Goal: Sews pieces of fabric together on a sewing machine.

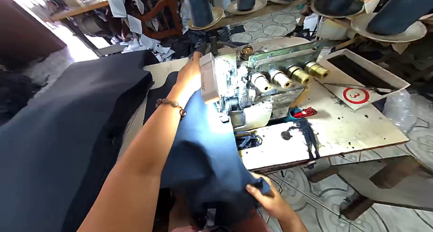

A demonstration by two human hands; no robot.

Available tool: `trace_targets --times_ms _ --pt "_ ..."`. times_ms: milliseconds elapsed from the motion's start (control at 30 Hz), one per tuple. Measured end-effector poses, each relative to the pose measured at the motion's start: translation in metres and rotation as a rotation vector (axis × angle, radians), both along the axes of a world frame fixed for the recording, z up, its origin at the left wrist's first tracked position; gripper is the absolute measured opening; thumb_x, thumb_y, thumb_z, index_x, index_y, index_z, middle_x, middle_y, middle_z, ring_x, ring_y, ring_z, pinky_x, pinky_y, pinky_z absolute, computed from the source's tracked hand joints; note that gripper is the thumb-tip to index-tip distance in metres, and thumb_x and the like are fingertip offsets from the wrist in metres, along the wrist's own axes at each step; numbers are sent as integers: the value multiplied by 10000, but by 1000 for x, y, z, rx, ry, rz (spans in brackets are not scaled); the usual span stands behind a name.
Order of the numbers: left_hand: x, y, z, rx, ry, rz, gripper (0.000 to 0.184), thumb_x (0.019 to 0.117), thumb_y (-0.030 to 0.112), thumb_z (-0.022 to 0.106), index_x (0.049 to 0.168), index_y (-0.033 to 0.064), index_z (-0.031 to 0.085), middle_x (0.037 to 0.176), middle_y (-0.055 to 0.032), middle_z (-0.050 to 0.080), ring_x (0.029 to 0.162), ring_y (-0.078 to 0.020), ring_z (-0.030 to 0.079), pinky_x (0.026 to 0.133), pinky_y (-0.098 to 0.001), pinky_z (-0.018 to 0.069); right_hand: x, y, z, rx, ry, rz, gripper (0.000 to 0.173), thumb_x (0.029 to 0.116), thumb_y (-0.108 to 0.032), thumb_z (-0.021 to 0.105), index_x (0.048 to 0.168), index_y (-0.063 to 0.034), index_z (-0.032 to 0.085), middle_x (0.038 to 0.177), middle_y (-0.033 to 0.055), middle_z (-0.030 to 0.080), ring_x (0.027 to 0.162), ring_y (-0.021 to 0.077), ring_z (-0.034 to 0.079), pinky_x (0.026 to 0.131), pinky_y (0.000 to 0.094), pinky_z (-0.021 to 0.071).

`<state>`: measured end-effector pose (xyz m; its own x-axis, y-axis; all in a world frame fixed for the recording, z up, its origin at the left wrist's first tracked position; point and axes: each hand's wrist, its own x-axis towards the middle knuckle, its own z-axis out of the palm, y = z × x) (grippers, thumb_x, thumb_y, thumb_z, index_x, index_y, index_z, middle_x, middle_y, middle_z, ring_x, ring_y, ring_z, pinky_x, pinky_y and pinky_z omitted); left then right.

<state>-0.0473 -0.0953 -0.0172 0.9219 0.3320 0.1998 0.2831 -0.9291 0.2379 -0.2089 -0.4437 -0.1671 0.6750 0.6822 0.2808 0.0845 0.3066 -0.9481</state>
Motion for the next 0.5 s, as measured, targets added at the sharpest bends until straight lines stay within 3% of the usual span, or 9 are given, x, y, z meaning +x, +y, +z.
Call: trace_targets --times_ms 67,167,233,267,333,400,467,500 --pt "5 -2 7 114 -6 40 667 871 19 674 1484 43 413 1351 -259 582 1128 -485 639 852 -672 520 3 12 4 -35 18 -126 103 977 -167 610 1023 -143 698 960 -155 719 944 -93 645 881 166 546" --pt "-26 -22 26 26 -115 33 604 925 7 605 1503 4 429 1440 -307 496 1254 -539 529 942 -723 436 5 27 22 -28 143 -208 139 949 -51 592 1066 -48 667 966 -108 723 947 -63 663 911 184 553" --pt "-90 -52 34 -62 -160 33 526 1038 186 564 1504 0 404 1486 -271 480 1308 -451 541 1036 -631 464 6 31 31 -30 218 -196 147 961 -47 576 1080 -26 659 964 -80 726 938 -46 671 906 192 560" --pt "-135 -67 29 -74 -181 27 586 1050 276 578 1523 -2 373 1508 -264 469 1328 -417 542 1071 -581 466 8 31 35 -40 241 -164 155 976 -59 570 1101 -18 652 972 -69 726 938 -39 674 905 193 564" --pt "-221 -83 -10 -131 -244 51 816 931 423 720 1489 -71 389 1486 -318 461 1333 -456 517 1073 -605 463 15 28 40 -70 264 -60 172 999 -84 554 1137 -21 636 986 -60 722 940 -27 677 903 205 569" --pt "-293 -89 -64 -124 -268 122 854 792 428 833 1345 -144 523 1395 -389 503 1300 -551 496 1052 -673 433 23 27 44 -95 275 37 171 1008 -111 553 1145 -43 631 981 -65 719 933 -16 681 894 216 574" --pt "-336 -84 -98 -27 -265 182 520 853 341 751 1142 -87 702 1254 -355 596 1176 -552 558 981 -687 436 29 22 48 -126 273 107 156 1009 -125 552 1131 -69 632 953 -81 707 888 -23 676 848 204 580" --pt "-346 -80 -96 32 -257 183 331 880 244 729 1018 -55 750 1144 -333 631 1063 -535 595 904 -682 458 31 20 51 -141 274 150 134 1015 -136 541 1109 -90 625 907 -92 701 808 -25 674 759 188 588"
